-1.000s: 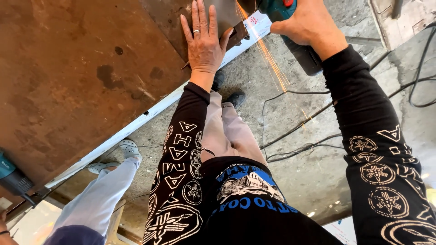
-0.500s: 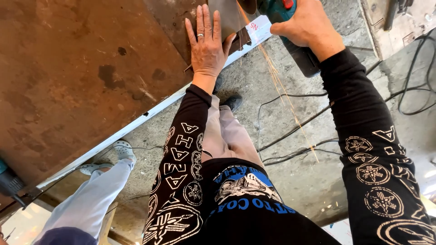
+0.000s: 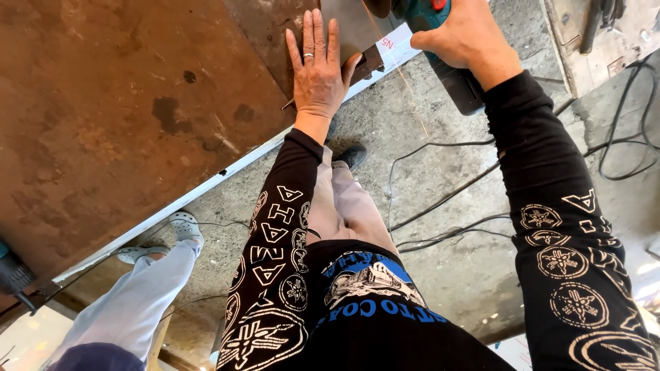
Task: The person measures a metal sheet, marks it, and then uses an angle grinder to cut or grind it.
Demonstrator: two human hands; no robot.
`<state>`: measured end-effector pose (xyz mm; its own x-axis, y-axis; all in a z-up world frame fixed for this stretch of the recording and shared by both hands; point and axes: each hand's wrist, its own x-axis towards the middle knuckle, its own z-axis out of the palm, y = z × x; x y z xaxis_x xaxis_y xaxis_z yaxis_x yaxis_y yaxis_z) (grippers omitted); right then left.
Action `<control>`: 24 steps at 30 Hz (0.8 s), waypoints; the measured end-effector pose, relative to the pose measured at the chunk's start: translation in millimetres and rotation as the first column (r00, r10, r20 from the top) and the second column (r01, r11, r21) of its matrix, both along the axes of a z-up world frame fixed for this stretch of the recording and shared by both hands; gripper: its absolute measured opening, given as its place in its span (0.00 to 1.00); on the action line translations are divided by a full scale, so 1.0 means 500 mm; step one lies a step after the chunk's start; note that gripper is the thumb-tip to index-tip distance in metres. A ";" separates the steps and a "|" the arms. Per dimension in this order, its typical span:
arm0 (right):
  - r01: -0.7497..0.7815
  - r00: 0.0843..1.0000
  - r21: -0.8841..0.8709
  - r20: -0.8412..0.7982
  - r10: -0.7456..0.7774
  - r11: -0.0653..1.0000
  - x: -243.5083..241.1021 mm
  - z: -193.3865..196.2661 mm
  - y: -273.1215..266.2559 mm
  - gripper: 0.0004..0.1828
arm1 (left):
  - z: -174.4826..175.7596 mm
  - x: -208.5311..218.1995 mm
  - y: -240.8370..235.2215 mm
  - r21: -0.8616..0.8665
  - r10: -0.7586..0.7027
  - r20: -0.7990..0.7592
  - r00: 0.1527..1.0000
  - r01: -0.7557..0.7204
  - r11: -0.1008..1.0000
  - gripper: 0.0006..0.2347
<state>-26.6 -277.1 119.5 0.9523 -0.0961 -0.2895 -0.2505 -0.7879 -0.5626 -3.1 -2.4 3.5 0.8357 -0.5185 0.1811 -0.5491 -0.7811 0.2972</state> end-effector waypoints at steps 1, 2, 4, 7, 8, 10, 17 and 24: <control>0.002 1.000 -0.006 -0.002 -0.002 1.000 0.001 -0.003 -0.001 0.32 | 0.000 0.000 0.000 0.000 -0.001 -0.003 1.000 0.001 1.000 0.30; 0.001 1.000 -0.005 -0.002 -0.001 1.000 0.002 -0.005 -0.002 0.32 | -0.001 0.000 0.001 0.001 0.000 -0.003 1.000 0.000 1.000 0.30; 0.007 1.000 -0.034 -0.016 -0.007 0.999 0.004 -0.010 -0.003 0.32 | -0.003 0.000 0.001 -0.004 -0.003 0.007 1.000 0.003 1.000 0.30; 0.050 0.994 -0.043 -0.091 -0.053 0.998 0.014 0.007 0.007 0.32 | -0.009 -0.001 -0.001 -0.011 -0.005 0.020 1.000 0.005 1.000 0.30; 0.049 0.994 -0.043 -0.091 -0.053 0.998 0.016 0.008 0.009 0.32 | -0.008 -0.001 0.000 -0.011 -0.004 0.020 1.000 0.004 1.000 0.30; 0.048 0.991 -0.038 -0.122 -0.053 0.998 0.018 0.010 0.011 0.30 | -0.005 0.000 0.000 -0.007 -0.006 0.013 1.000 0.006 1.000 0.30; -0.003 1.000 -0.014 0.019 0.004 1.000 -0.004 0.003 -0.001 0.31 | -0.003 0.000 -0.001 -0.015 -0.001 -0.001 1.000 0.001 1.000 0.30; 0.070 0.987 -0.086 -0.136 -0.081 0.994 -0.038 0.003 -0.010 0.32 | -0.012 0.000 -0.001 -0.046 0.000 0.037 0.999 0.002 0.999 0.29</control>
